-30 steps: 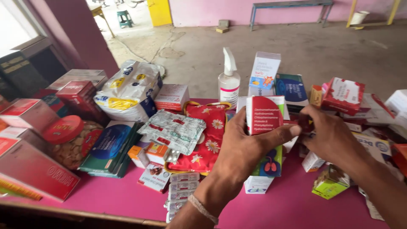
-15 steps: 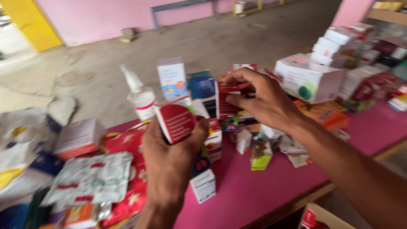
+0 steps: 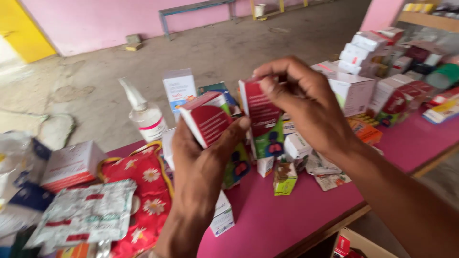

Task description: Organizing various medicine boxes and health products on a counter in a pharmacy.

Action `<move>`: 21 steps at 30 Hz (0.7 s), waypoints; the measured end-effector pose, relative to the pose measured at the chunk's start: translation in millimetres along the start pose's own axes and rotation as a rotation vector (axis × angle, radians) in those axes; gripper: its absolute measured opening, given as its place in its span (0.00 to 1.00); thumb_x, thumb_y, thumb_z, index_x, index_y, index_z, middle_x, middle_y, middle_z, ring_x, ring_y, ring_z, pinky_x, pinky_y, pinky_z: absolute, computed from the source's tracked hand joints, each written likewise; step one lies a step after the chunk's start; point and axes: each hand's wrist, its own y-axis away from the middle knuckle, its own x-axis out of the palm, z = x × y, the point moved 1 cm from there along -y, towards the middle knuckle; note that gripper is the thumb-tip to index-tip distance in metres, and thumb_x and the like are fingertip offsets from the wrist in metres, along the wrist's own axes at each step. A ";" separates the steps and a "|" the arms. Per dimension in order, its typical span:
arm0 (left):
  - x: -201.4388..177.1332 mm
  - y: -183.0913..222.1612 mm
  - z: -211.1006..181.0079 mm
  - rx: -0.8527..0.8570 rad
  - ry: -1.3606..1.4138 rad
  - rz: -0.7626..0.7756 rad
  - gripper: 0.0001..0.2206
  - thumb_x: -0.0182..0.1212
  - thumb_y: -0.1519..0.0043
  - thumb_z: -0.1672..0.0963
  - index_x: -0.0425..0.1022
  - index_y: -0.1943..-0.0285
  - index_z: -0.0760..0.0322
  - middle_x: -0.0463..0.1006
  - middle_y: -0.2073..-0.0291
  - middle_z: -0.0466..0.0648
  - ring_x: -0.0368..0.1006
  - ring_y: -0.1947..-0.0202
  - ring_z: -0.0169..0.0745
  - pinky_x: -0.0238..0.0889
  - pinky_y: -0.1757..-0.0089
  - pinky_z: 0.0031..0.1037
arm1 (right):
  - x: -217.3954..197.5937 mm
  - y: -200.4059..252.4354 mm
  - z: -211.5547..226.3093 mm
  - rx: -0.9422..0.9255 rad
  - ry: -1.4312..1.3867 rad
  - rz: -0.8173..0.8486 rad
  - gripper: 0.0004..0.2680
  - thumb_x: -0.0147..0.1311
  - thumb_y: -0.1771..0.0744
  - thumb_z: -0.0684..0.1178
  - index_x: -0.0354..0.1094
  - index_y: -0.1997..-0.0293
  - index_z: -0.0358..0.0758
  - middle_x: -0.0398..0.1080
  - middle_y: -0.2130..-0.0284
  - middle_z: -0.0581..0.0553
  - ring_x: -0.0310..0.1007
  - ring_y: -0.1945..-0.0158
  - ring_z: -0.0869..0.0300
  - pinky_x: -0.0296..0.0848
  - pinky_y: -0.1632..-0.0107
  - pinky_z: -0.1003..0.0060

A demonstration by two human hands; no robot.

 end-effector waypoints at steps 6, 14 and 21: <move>-0.2 7.1 7.3 0.000 0.158 0.051 0.20 0.72 0.47 0.58 0.73 0.47 0.69 0.83 0.63 0.48 0.80 0.66 0.32 0.77 0.63 0.26 | 31.4 0.6 30.4 0.036 -0.259 0.017 0.11 0.45 0.27 0.52 0.70 0.46 0.37 0.68 0.64 0.54 0.65 0.61 0.72 0.70 0.57 0.75; -26.2 12.1 1.5 -0.041 0.032 -0.066 0.14 0.73 0.48 0.60 0.75 0.56 0.69 0.84 0.69 0.48 0.79 0.72 0.31 0.75 0.68 0.26 | 50.1 7.5 44.6 0.097 -0.129 0.130 0.18 0.43 0.28 0.59 0.70 0.36 0.41 0.66 0.69 0.49 0.64 0.66 0.67 0.67 0.64 0.69; -26.4 16.5 2.4 0.141 -0.258 -0.052 0.15 0.66 0.48 0.61 0.76 0.52 0.69 0.84 0.65 0.49 0.80 0.67 0.34 0.76 0.65 0.26 | 67.8 4.0 63.6 -0.075 -0.054 0.129 0.25 0.66 0.39 0.65 0.66 0.45 0.39 0.79 0.59 0.49 0.82 0.55 0.65 0.80 0.52 0.67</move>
